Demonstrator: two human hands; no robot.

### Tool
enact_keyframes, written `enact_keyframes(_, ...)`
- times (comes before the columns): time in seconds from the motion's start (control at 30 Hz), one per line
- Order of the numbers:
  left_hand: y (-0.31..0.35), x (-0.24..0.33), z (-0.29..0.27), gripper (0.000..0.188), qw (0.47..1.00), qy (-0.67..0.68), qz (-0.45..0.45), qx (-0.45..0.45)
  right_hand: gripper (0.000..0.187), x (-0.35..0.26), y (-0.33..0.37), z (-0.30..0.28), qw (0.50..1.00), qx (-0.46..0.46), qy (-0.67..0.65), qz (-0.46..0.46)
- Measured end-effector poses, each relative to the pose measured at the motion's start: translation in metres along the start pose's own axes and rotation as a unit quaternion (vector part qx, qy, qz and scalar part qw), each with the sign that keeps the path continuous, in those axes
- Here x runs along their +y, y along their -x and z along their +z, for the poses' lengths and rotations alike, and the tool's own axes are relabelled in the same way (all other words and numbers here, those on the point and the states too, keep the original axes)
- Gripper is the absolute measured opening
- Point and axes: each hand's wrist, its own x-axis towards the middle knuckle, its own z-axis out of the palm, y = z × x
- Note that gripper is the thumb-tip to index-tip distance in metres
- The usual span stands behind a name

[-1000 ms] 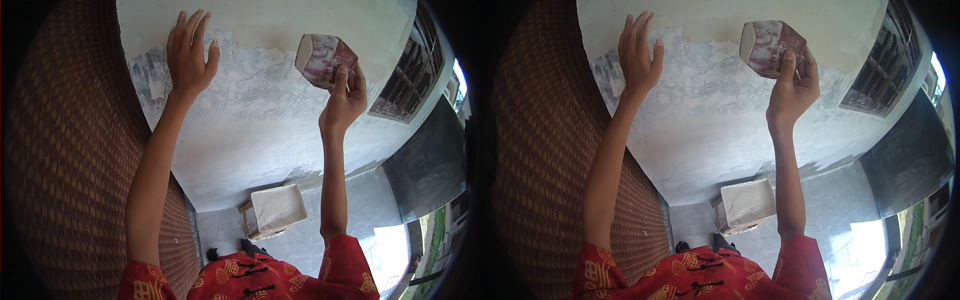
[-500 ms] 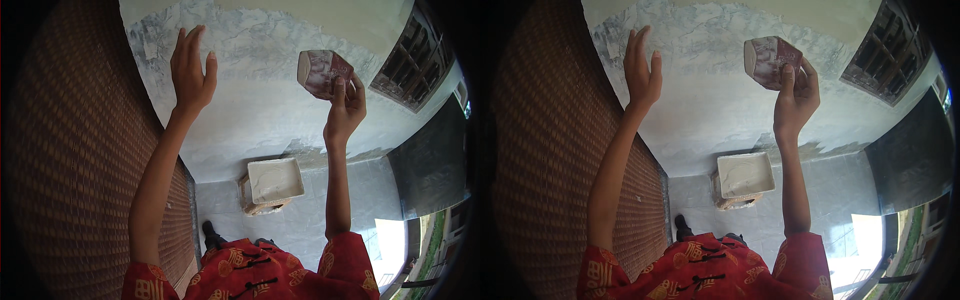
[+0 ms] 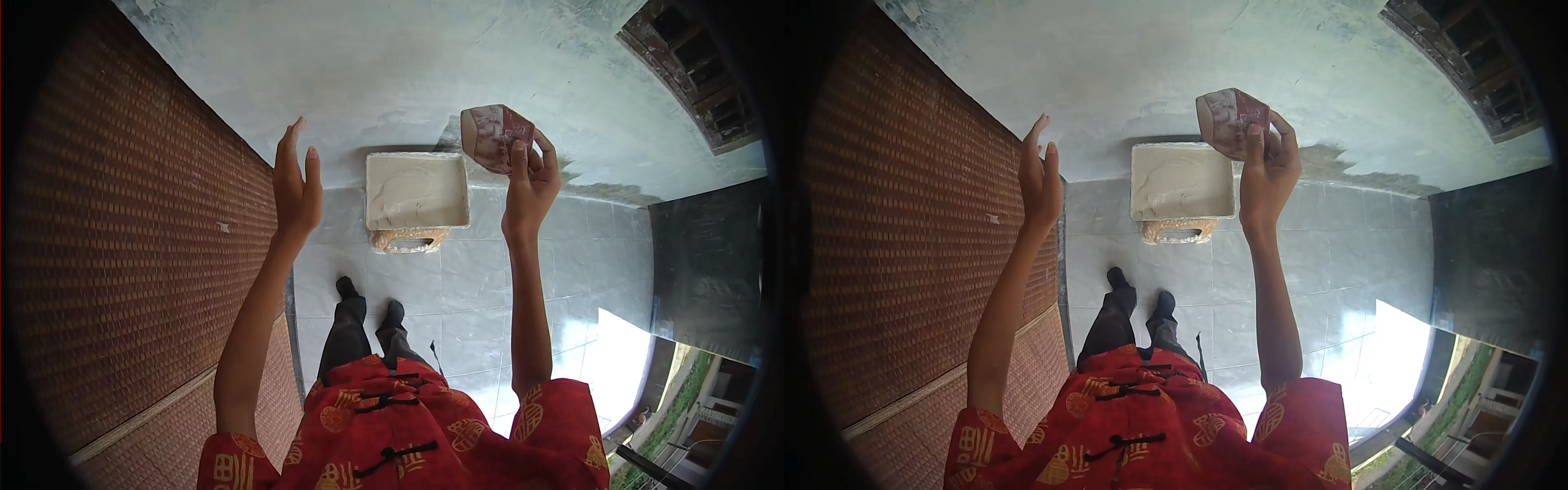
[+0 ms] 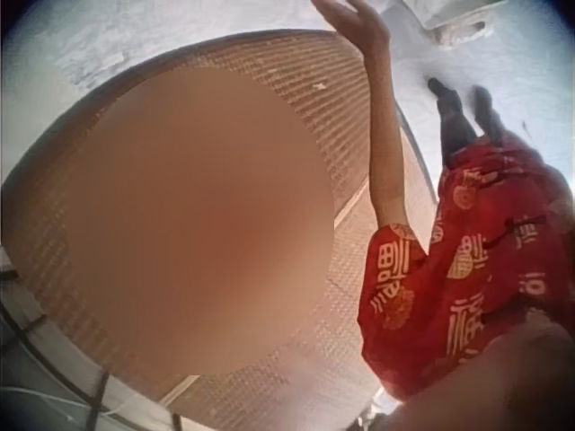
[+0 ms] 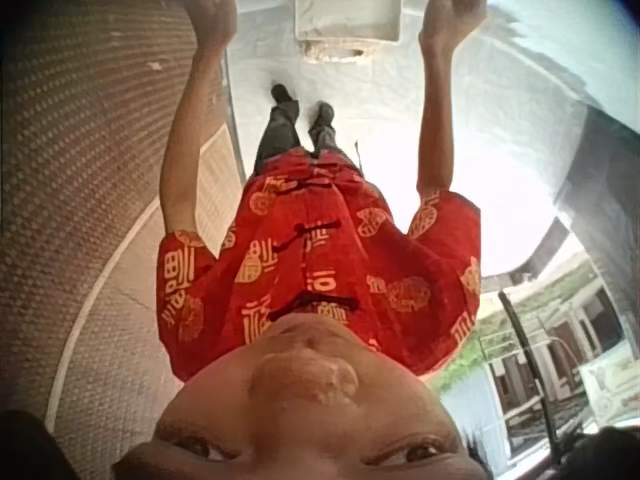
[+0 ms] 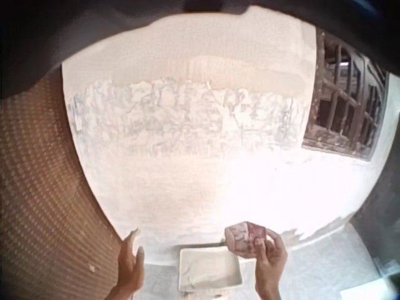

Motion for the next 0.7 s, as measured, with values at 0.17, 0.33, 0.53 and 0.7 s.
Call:
enact_keyframes(0.17,0.054,-0.022,0.044,0.048,0.994,0.030,-0.090,-0.047,0.030,0.044,0.029,-0.029,0.995,0.014,0.033,0.097)
enact_keyframes(0.33,0.104,-0.057,0.089,0.048,0.977,0.050,-0.185,-0.093,0.030,0.096,0.048,-0.045,0.977,0.017,0.097,0.187)
enact_keyframes(0.53,0.166,-0.093,0.153,0.050,0.943,0.043,-0.310,-0.112,0.030,0.178,0.053,-0.056,0.962,-0.009,0.150,0.228)
enact_keyframes(0.7,0.211,-0.136,0.197,0.053,0.894,0.057,-0.441,-0.061,0.026,0.258,0.055,-0.047,0.939,-0.119,0.249,0.205)
